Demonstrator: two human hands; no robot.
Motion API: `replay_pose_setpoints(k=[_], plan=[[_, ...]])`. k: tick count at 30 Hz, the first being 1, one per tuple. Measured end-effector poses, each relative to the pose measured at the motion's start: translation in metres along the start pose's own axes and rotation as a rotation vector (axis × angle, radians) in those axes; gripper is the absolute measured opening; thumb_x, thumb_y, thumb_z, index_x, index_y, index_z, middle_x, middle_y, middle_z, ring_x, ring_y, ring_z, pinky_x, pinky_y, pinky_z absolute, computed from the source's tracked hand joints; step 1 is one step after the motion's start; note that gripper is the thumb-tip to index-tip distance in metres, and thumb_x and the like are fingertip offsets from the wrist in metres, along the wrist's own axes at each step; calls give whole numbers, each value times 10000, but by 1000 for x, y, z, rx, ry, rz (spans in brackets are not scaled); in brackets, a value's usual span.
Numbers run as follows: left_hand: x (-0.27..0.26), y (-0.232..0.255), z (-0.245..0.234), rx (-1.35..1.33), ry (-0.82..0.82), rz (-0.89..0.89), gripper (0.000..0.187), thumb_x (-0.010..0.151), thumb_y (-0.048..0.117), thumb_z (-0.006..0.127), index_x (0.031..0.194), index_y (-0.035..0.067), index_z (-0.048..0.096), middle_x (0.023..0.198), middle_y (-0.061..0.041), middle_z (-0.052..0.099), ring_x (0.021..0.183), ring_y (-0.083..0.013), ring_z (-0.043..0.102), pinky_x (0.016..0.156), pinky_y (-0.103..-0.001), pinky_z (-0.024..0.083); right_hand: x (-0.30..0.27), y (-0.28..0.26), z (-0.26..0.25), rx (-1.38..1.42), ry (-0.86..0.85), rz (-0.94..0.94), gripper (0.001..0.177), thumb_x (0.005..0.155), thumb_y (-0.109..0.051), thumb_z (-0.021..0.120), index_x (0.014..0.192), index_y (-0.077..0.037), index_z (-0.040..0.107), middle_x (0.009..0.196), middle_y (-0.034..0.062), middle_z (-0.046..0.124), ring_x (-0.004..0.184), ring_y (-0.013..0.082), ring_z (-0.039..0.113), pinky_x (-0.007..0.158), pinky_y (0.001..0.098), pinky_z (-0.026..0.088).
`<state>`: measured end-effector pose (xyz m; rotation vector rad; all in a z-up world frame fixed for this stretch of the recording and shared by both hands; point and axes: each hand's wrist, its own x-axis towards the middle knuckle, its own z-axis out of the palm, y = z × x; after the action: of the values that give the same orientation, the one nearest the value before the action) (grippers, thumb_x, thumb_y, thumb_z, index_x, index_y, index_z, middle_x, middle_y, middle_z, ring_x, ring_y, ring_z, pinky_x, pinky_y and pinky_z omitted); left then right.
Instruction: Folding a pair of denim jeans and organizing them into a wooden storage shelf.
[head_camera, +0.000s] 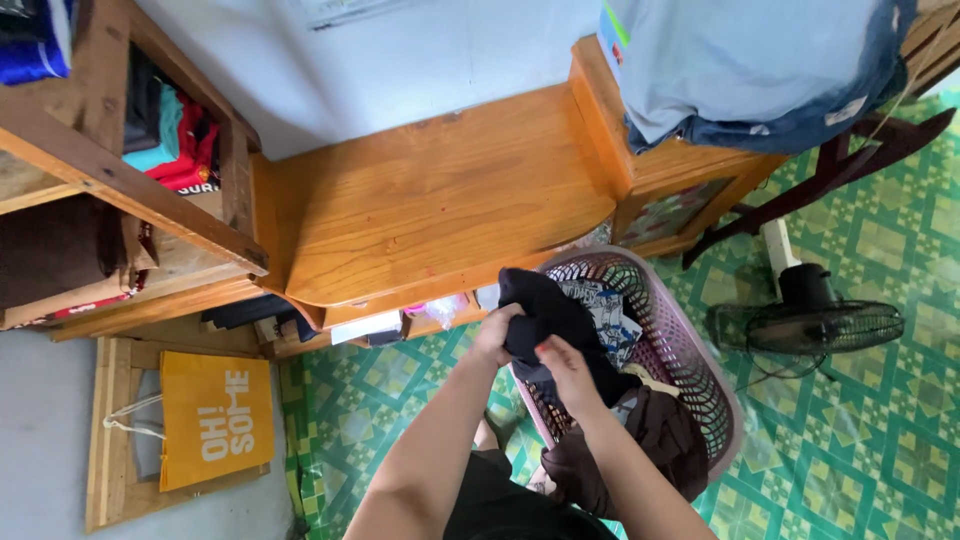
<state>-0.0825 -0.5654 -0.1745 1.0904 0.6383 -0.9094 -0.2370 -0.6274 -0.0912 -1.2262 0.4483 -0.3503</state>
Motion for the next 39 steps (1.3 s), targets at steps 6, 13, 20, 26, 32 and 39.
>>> replay_pose_setpoints(k=[6, 13, 20, 26, 32, 39], plan=[[-107, 55, 36, -64, -191, 186, 366, 633, 10, 769, 974, -29, 642, 753, -235, 588, 647, -359, 625, 547, -443, 536, -6, -16, -28, 466, 294, 423, 295, 1089, -400, 487, 1259, -166, 547, 1317, 149, 592, 1241, 444, 565, 1011, 640, 468], [-178, 114, 18, -138, -356, 214, 152, 668, -23, 694, 815, -38, 658, 678, -178, 548, 586, -294, 590, 543, -368, 513, 0, -82, 11, 1002, 409, 635, 465, 1076, -601, 351, 1287, -212, 496, 1331, 163, 454, 1409, 609, 339, 1105, 729, 325], [-218, 231, -24, -43, -310, 382, 95, 648, 21, 686, 733, -9, 657, 651, -139, 527, 572, -247, 532, 515, -346, 448, 125, 12, -20, 627, 582, 449, 144, 730, -130, 819, 806, -85, 705, 818, 117, 721, 782, 303, 752, 729, 434, 609], [-107, 323, -85, 178, -146, 681, 269, 694, 55, 720, 954, -16, 727, 714, -171, 603, 603, -290, 633, 488, -372, 508, 181, -93, 80, 855, 323, 344, 312, 762, -6, 760, 1063, -88, 753, 1096, 172, 748, 986, 326, 753, 941, 493, 590], [-89, 380, -104, 755, 121, 902, 553, 788, 145, 685, 1331, 52, 638, 1197, -229, 655, 1151, -358, 619, 962, -464, 526, 208, -77, 197, 824, 197, 331, 454, 775, -4, 701, 1176, -211, 751, 1208, 153, 727, 1119, 333, 706, 1031, 519, 541], [-3, 363, -154, 1378, 304, 540, 510, 872, 447, 609, 1382, 422, 587, 1509, 116, 505, 1394, -190, 501, 1058, -486, 496, 219, 100, 204, 304, 91, 686, 443, 996, -97, 496, 1420, -192, 586, 1470, 90, 600, 1369, 320, 544, 1124, 489, 417]])
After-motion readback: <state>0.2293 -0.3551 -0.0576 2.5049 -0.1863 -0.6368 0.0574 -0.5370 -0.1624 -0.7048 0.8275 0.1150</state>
